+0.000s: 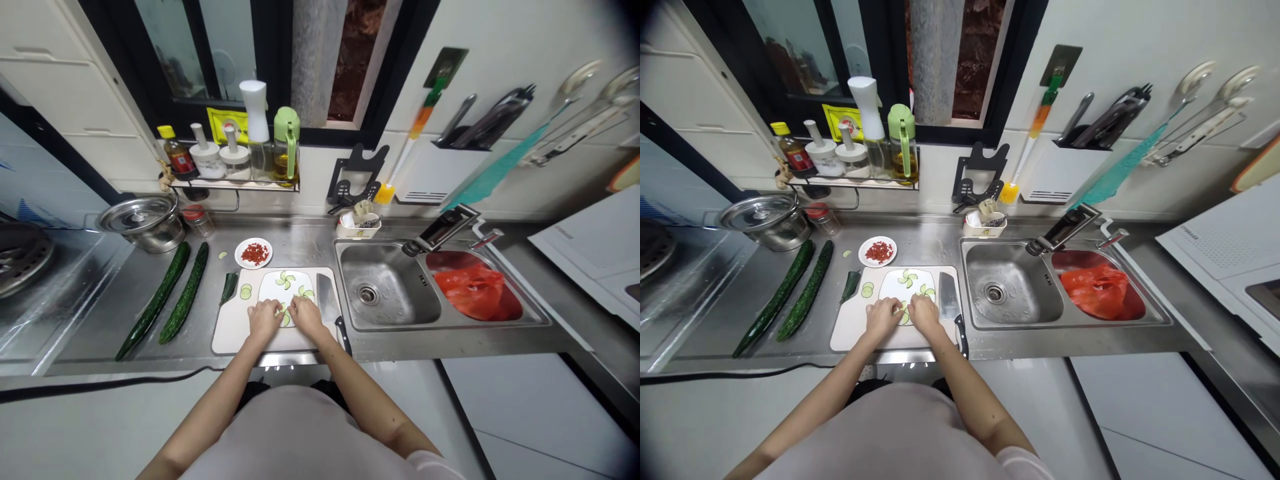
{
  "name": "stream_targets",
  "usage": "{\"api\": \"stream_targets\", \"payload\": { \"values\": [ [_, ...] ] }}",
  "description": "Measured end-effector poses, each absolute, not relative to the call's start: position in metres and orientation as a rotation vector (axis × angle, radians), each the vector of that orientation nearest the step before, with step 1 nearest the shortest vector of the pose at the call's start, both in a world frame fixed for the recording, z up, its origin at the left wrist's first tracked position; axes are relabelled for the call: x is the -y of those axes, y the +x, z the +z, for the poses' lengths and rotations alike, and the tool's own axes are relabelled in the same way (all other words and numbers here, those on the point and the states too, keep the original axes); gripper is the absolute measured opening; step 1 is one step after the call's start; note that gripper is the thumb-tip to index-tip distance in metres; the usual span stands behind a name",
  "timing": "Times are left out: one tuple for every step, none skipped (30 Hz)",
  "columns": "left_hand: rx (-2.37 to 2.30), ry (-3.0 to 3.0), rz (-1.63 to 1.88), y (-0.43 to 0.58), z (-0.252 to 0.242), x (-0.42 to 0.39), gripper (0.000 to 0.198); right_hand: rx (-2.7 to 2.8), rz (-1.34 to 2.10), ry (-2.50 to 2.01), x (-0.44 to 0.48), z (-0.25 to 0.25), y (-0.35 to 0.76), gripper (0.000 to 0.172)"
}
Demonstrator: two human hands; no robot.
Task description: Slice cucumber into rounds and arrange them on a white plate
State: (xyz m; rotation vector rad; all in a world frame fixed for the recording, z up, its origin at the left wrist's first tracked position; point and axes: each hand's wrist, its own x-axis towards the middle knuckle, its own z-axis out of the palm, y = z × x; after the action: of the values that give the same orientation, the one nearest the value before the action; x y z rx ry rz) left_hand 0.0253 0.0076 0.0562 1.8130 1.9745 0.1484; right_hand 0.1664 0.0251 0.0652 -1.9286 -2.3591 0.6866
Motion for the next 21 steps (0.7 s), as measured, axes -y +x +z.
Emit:
{"api": "stream_targets", "payload": {
  "values": [
    [-1.966,1.813,0.163,0.025,0.056,-0.007,0.017,2.347,0.684,-1.932,-0.025,0.066,0.168,0.021],
    [-1.958,1.809,0.173,0.025,0.057,-0.007,0.018,2.338,0.685,-1.938,-0.025,0.067,0.170,0.021],
    [-1.951,1.799,0.178,0.025,0.057,-0.007,0.018,2.332,0.690,-1.947,-0.025,0.067,0.172,0.022],
    [-1.944,1.786,0.179,0.025,0.058,-0.007,0.018,2.331,0.694,-1.957,-0.024,0.068,0.173,0.022],
    [-1.936,1.771,0.179,0.024,0.059,-0.007,0.018,2.333,0.698,-1.963,-0.024,0.069,0.175,0.022],
    [-1.927,1.756,0.178,0.024,0.060,-0.008,0.019,2.336,0.696,-1.967,-0.023,0.069,0.176,0.022],
    [-1.922,1.742,0.180,0.023,0.061,-0.008,0.019,2.342,0.691,-1.967,-0.022,0.069,0.177,0.023],
    [-1.920,1.730,0.183,0.022,0.061,-0.008,0.019,2.353,0.684,-1.961,-0.021,0.068,0.177,0.023],
    [-1.915,1.723,0.188,0.021,0.062,-0.008,0.019,2.368,0.678,-1.955,-0.020,0.068,0.178,0.024],
    [-1.912,1.720,0.196,0.020,0.062,-0.008,0.019,2.389,0.672,-1.945,-0.018,0.067,0.178,0.025],
    [-1.912,1.719,0.206,0.019,0.062,-0.008,0.019,2.411,0.667,-1.938,-0.017,0.066,0.178,0.026],
    [-1.914,1.720,0.218,0.018,0.062,-0.008,0.018,2.433,0.663,-1.935,-0.016,0.065,0.178,0.026],
    [-1.916,1.723,0.230,0.017,0.061,-0.008,0.018,2.451,0.658,-1.935,-0.015,0.065,0.178,0.026],
    [-1.916,1.727,0.240,0.016,0.060,-0.007,0.017,2.465,0.650,-1.936,-0.014,0.064,0.178,0.026],
    [-1.917,1.730,0.246,0.016,0.060,-0.007,0.017,2.475,0.639,-1.935,-0.014,0.063,0.178,0.026],
    [-1.918,1.732,0.248,0.016,0.059,-0.007,0.016,2.481,0.627,-1.932,-0.013,0.063,0.178,0.026],
    [-1.918,1.733,0.247,0.016,0.058,-0.006,0.016,2.485,0.616,-1.931,-0.013,0.062,0.178,0.026],
    [-1.918,1.735,0.244,0.016,0.057,-0.006,0.016,2.489,0.607,-1.929,-0.013,0.061,0.178,0.026],
    [-1.917,1.736,0.241,0.016,0.057,-0.006,0.015,2.494,0.603,-1.927,-0.012,0.061,0.177,0.025],
    [-1.916,1.737,0.238,0.017,0.056,-0.006,0.015,2.496,0.601,-1.928,-0.012,0.060,0.177,0.025],
    [-1.915,1.738,0.235,0.017,0.056,-0.006,0.015,2.496,0.600,-1.928,-0.012,0.060,0.177,0.026]
  ]
}}
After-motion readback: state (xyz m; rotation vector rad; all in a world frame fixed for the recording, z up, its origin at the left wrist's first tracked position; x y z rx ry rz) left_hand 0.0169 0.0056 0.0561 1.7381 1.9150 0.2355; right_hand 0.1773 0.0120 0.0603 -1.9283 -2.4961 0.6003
